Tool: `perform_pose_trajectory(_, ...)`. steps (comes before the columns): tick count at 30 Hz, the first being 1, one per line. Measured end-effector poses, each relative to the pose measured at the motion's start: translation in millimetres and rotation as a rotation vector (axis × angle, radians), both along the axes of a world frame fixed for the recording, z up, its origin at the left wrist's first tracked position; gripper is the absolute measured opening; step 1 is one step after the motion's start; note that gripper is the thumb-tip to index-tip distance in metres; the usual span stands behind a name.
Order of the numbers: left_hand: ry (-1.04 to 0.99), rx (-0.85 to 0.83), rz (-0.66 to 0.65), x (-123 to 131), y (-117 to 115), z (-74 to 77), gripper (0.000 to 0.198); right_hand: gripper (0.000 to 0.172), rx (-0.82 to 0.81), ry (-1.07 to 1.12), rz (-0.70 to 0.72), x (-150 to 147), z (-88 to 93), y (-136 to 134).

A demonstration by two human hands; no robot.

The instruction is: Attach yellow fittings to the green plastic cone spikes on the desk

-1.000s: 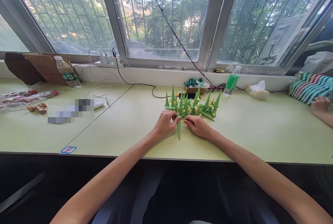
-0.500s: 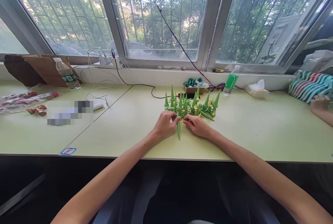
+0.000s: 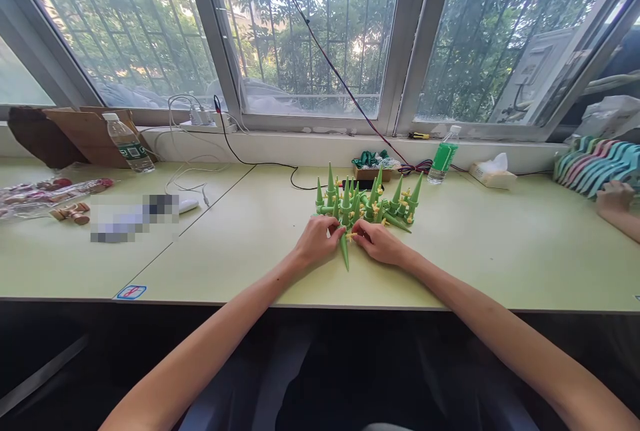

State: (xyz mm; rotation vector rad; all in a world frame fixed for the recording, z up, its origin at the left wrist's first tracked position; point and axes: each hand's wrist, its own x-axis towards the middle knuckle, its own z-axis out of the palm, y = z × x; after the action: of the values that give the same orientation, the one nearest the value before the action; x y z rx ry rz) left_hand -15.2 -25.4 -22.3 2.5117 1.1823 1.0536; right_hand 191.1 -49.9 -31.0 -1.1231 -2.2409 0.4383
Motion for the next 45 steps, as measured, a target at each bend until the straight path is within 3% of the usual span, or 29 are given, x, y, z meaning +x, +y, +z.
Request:
perform_pose_trajectory(8, 0.015, -0.012, -0.007, 0.6, -1.2, 1.7, 0.019, 0.033, 0.031, -0.074, -0.032, -1.5, -3.8, 5.7)
perform_pose_trajectory(13, 0.016, -0.012, -0.001, 0.0, -1.4, 1.8, 0.019, 0.015, -0.003, -0.013, -0.042, -0.9, -2.5, 2.4)
perform_pose_trajectory(18, 0.036, -0.044, 0.005, 0.4, -2.3, 2.7, 0.020, 0.010, -0.010, -0.029, -0.027, -0.2, -0.4, -0.1)
perform_pose_trajectory(25, 0.055, -0.071, -0.013, 0.6, -1.4, 1.3, 0.017, 0.028, 0.027, -0.101, -0.054, -1.3, -1.3, 4.1)
perform_pose_trajectory(31, 0.062, -0.066, -0.006, 0.8, -1.5, 0.7, 0.020, 0.013, -0.027, -0.004, -0.023, 0.0, 2.4, -1.0)
perform_pose_trajectory(35, 0.053, -0.061, -0.011, 0.8, -1.2, 0.2, 0.019, 0.012, -0.032, -0.003, -0.014, 0.6, 3.6, -1.7)
perform_pose_trajectory(45, 0.055, -0.053, -0.029, 1.1, -2.0, 1.1, 0.020, 0.033, 0.011, -0.094, -0.061, -0.3, -0.2, 3.3)
